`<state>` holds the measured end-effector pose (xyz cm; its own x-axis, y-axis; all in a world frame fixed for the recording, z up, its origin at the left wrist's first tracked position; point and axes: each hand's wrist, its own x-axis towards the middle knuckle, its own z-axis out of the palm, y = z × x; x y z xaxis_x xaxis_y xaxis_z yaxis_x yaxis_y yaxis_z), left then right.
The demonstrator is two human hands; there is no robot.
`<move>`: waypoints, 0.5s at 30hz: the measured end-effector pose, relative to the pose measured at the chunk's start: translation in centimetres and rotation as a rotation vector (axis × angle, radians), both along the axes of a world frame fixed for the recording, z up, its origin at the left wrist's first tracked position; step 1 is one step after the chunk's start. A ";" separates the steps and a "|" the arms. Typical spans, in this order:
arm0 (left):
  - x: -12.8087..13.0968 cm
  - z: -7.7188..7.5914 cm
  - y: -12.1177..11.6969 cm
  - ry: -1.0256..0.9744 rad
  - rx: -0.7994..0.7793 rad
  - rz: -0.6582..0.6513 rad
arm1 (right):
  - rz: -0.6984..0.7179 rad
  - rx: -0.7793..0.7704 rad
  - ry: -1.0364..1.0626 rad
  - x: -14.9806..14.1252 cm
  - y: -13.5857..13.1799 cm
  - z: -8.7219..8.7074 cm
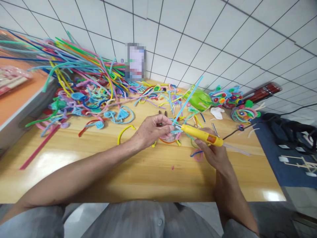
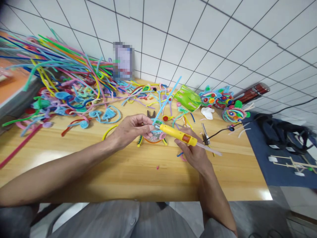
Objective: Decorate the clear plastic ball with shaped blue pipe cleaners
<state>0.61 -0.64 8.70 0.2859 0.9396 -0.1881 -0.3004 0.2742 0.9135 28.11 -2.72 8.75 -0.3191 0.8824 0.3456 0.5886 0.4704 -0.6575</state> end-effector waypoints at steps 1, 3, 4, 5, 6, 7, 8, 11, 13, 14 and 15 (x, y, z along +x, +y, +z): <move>0.0 0.0 0.0 -0.002 -0.002 -0.001 | 0.001 0.008 0.001 0.0 0.0 0.0; 0.0 0.0 0.0 -0.006 -0.003 -0.002 | 0.004 0.024 -0.001 0.1 0.1 -0.1; 0.0 0.0 0.0 -0.006 -0.002 -0.002 | 0.005 0.030 -0.002 0.1 0.1 -0.2; 0.0 -0.1 0.0 -0.005 0.000 -0.002 | 0.005 0.034 -0.004 0.1 0.1 -0.2; 0.0 -0.1 0.0 -0.003 0.003 -0.002 | 0.005 0.037 -0.006 0.1 0.2 -0.2; 0.0 -0.1 0.0 0.001 0.007 -0.005 | 0.004 0.038 -0.008 0.1 0.2 -0.2; 0.0 -0.1 0.0 0.004 0.012 -0.008 | 0.005 0.038 -0.010 0.1 0.2 -0.2; 0.0 -0.2 0.0 0.007 0.021 -0.017 | 0.008 0.029 -0.014 0.1 0.2 -0.2; 0.0 -0.2 -0.1 0.004 0.022 -0.016 | 0.009 0.026 -0.017 0.1 0.2 -0.2; 0.0 -0.2 -0.1 0.004 0.023 -0.015 | 0.008 0.027 -0.018 0.2 0.2 -0.2; 0.0 -0.2 -0.1 0.004 0.025 -0.016 | 0.007 0.028 -0.021 0.2 0.2 -0.3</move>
<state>0.58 -0.71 8.45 0.3003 0.9392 -0.1663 -0.2922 0.2565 0.9213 28.31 -2.54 8.48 -0.3323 0.8704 0.3632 0.5986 0.4923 -0.6320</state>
